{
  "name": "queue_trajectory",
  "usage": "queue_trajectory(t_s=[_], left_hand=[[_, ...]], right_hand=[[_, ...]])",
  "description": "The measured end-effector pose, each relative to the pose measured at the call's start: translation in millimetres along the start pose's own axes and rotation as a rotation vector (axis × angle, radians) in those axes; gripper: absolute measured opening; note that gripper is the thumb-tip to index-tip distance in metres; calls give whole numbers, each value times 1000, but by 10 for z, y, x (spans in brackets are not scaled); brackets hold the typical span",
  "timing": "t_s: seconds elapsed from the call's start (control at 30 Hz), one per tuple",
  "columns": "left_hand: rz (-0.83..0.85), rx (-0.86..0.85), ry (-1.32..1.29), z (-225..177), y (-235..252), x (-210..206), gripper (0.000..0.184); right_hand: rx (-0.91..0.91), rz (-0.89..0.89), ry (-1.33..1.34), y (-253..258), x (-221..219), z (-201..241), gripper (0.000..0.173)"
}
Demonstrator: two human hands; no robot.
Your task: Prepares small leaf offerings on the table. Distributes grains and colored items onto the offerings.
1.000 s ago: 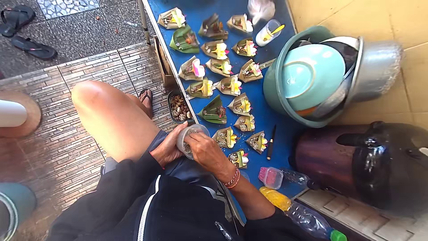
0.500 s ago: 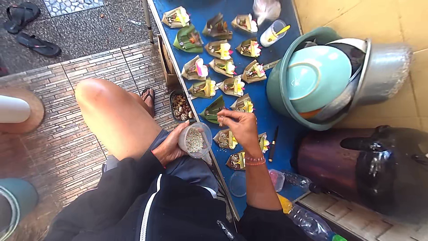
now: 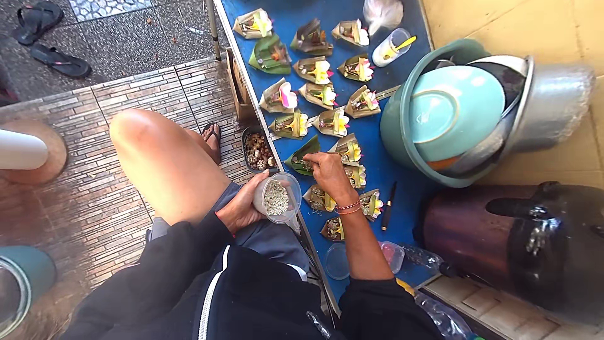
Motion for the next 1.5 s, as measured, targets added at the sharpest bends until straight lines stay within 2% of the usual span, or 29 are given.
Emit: queue_trajectory(t_s=[0.2,0.37,0.43,0.5,0.6,0.73,0.93,1.17,1.33,1.5], left_hand=[[17,-4,2,0,3,-12,58],[-3,1,-7,1,-7,2,57],[-5,0,6,-3,4,13,56],[-15,-1,21,1,10,21,53],[-32,15,28,20,5,18,52],[-43,-4,52,6,-17,19,50],[9,-10,94,13,-14,-17,50],[-25,-7,15,-5,-11,11,51],[-37,-7,7,-17,-20,17,49],[-26,-10,-30,-20,-14,9,50]], right_hand=[[4,-69,43,-25,88,11,21],[56,-164,176,-548,522,339,18],[87,-116,324,-700,591,547,16],[144,-1,437,-839,443,780,16],[290,24,239,-909,87,1050,19],[272,118,46,-885,-210,1131,33],[349,91,10,-895,-308,1201,18],[387,-87,24,-891,-141,1253,18],[346,-124,179,-858,-14,1183,18],[57,67,601,-699,93,917,14]])
Point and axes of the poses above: each hand's wrist, its own y-axis towards the middle knuckle, its own x-axis out of the back of the hand, z = x × y, the point moved 10 cm from there along y, towards the middle knuckle, and after that the axes turned 9 degrees about -x, right-handed, at the moved point
